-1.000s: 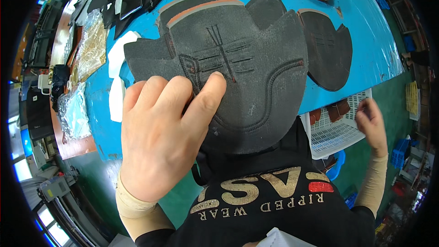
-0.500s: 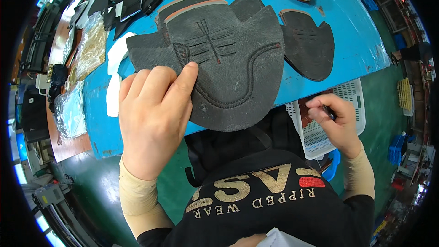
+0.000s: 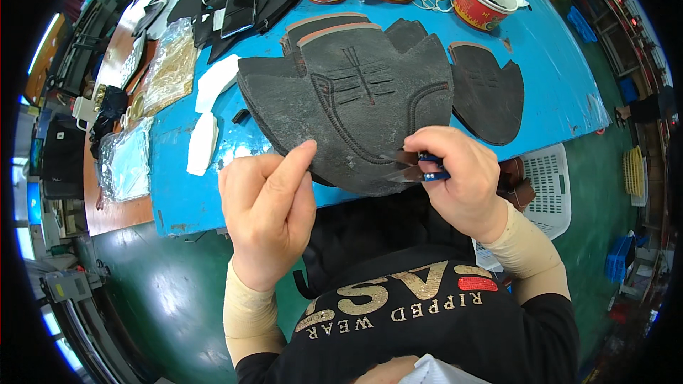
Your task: The person stitches leather shoe components by hand, pulling thread through the leather pieces with a hook tool and a stitching needle.
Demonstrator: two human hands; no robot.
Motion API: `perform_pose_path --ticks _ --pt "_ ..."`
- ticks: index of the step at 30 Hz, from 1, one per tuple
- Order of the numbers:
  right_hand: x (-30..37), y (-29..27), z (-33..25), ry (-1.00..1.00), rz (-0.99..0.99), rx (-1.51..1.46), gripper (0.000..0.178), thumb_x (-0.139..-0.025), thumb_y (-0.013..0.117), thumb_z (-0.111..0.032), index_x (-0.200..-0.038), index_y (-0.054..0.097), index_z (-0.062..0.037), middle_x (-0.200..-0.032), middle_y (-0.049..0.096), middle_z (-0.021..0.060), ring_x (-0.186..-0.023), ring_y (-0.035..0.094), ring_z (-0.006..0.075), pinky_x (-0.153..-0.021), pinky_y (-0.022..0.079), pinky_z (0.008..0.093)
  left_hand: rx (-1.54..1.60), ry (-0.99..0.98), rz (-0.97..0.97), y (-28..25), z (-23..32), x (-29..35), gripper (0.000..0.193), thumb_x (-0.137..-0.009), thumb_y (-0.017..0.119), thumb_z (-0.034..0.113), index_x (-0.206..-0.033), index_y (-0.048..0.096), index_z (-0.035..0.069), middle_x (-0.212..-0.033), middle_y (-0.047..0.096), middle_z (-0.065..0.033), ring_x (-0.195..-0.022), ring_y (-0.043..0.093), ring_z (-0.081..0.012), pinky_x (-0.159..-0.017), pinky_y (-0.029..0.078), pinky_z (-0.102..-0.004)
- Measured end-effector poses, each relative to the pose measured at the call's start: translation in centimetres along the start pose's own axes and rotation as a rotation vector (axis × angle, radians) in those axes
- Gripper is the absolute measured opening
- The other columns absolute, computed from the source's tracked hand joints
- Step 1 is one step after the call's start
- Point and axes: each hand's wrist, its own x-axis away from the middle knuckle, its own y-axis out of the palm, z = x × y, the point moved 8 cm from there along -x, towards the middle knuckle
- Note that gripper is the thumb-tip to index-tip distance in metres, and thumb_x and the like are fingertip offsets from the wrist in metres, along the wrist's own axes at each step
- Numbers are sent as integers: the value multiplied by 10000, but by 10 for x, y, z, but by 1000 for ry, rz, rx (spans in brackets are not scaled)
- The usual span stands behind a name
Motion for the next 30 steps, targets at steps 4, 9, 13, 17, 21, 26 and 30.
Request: perform_pose_path --ticks 4,9,13,17,21,26,30 --pt "5 -1 20 194 6 -128 347 -672 666 151 -971 612 -16 -883 656 112 -746 674 229 -639 536 293 16 12 -25 -4 8 0 296 -742 648 -91 -1019 676 12 -824 553 -82 -748 527 -195 -654 429 -280" --pt "16 -6 41 329 67 -220 280 -745 710 69 -990 610 -23 -887 662 101 -774 673 181 -677 527 268 85 0 6 0 13 -2 269 -664 735 4 -920 672 61 -787 545 -35 -714 511 -208 -666 367 -331" --pt "22 -7 48 382 78 -226 219 -830 701 -18 -1014 581 -19 -894 659 87 -769 645 134 -692 511 249 119 13 -8 6 22 -5 284 -655 730 -3 -925 670 64 -803 540 -39 -716 510 -215 -663 371 -336" --pt "48 -22 72 633 172 -469 189 -904 636 -54 -1051 528 -6 -888 623 29 -772 560 59 -693 474 220 109 73 -20 9 30 -9 328 -645 692 -14 -964 663 54 -816 533 -43 -719 511 -215 -661 374 -335" --pt "98 -58 92 715 101 -385 159 -897 629 -44 -1010 526 -3 -858 612 35 -738 548 69 -665 462 223 -39 114 -113 13 38 -34 296 -702 615 -89 -979 650 10 -818 516 -88 -752 511 -235 -666 413 -326" --pt "201 -58 113 691 -533 304 192 -813 718 -162 -843 567 -45 -723 622 131 -635 628 285 -573 481 341 -200 195 -203 43 36 -61 331 -709 630 -14 -1037 631 28 -838 518 -74 -774 521 -256 -709 389 -369" --pt "224 -68 107 736 -407 312 172 -790 732 -128 -845 591 -47 -732 625 115 -630 621 252 -565 472 328 -221 169 -237 50 35 -59 339 -709 637 -8 -1045 633 36 -850 528 -66 -793 536 -246 -725 397 -357"
